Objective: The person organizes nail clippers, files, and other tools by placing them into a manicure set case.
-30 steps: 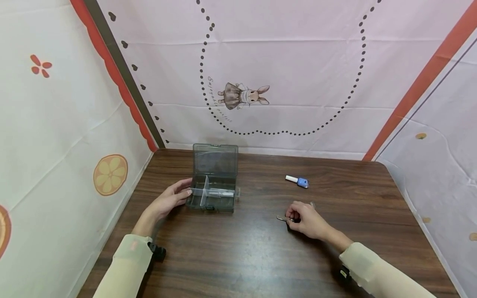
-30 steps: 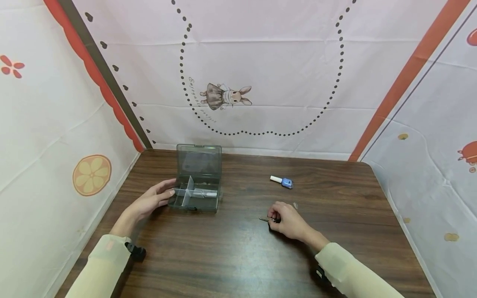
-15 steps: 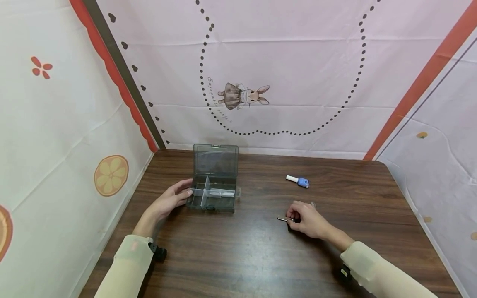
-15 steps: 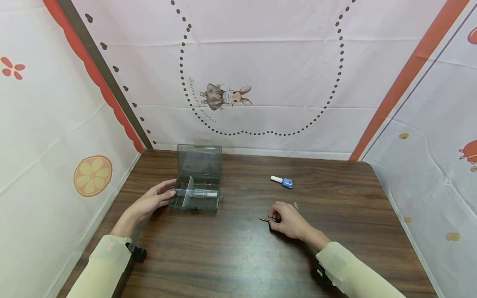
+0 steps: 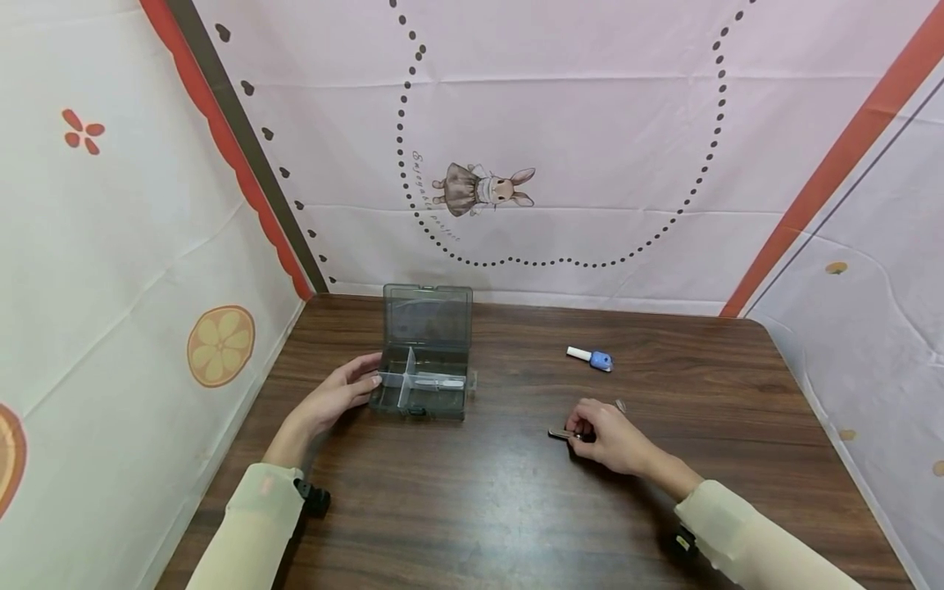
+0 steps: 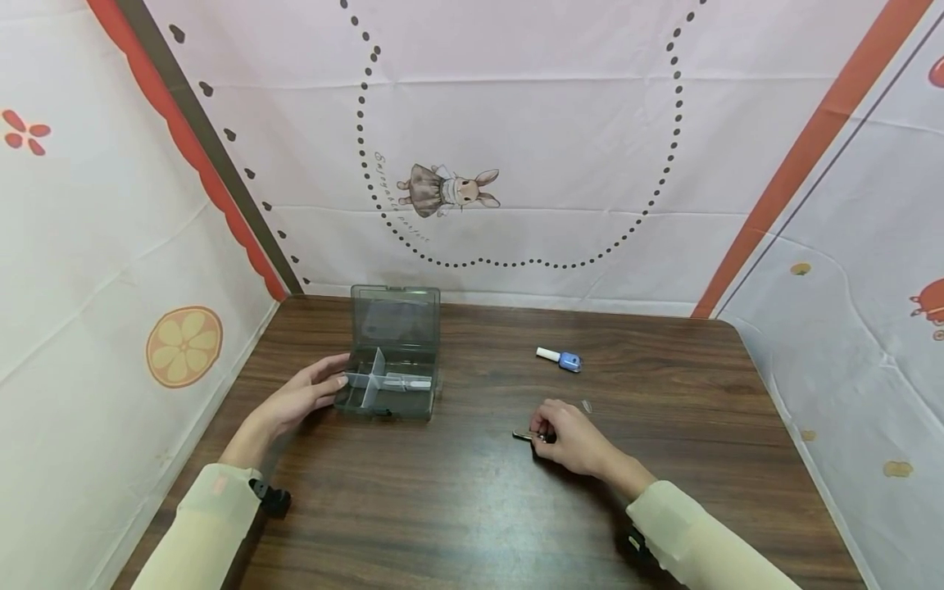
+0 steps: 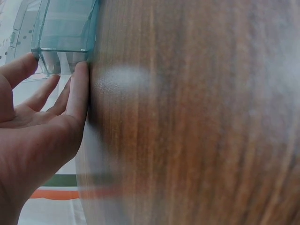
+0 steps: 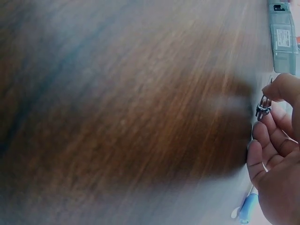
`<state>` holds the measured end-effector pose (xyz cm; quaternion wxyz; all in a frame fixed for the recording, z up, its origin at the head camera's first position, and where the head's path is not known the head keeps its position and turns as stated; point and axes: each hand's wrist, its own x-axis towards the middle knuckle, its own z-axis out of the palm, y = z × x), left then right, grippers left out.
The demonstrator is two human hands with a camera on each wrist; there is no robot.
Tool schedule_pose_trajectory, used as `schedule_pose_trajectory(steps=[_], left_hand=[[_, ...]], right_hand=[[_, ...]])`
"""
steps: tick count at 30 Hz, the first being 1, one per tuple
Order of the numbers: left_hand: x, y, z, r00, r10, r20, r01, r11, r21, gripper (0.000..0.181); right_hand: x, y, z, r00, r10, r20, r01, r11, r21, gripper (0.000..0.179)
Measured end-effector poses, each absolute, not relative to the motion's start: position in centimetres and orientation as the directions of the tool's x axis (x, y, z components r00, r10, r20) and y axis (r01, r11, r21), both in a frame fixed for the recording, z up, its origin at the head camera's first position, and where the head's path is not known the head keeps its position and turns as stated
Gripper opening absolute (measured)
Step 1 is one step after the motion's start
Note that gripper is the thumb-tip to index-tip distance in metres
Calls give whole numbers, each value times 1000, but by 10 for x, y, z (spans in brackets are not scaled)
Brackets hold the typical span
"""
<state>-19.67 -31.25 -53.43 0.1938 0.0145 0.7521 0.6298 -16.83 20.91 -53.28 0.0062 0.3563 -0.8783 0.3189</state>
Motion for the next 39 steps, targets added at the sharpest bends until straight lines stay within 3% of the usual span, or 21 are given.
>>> schedule_pose_trajectory(steps=[19,39], left_hand=[[-197,-312,-536,-924,277,-263,-213,200,956,66],[-198,-313,-537,-926,272,-262,-212,200,957,66]], right_hand=[[-174,202,-529,-736,-650,189,-613,522,-594,11],[-189,163,-525,-724,-660,201,-617,489,-616,12]])
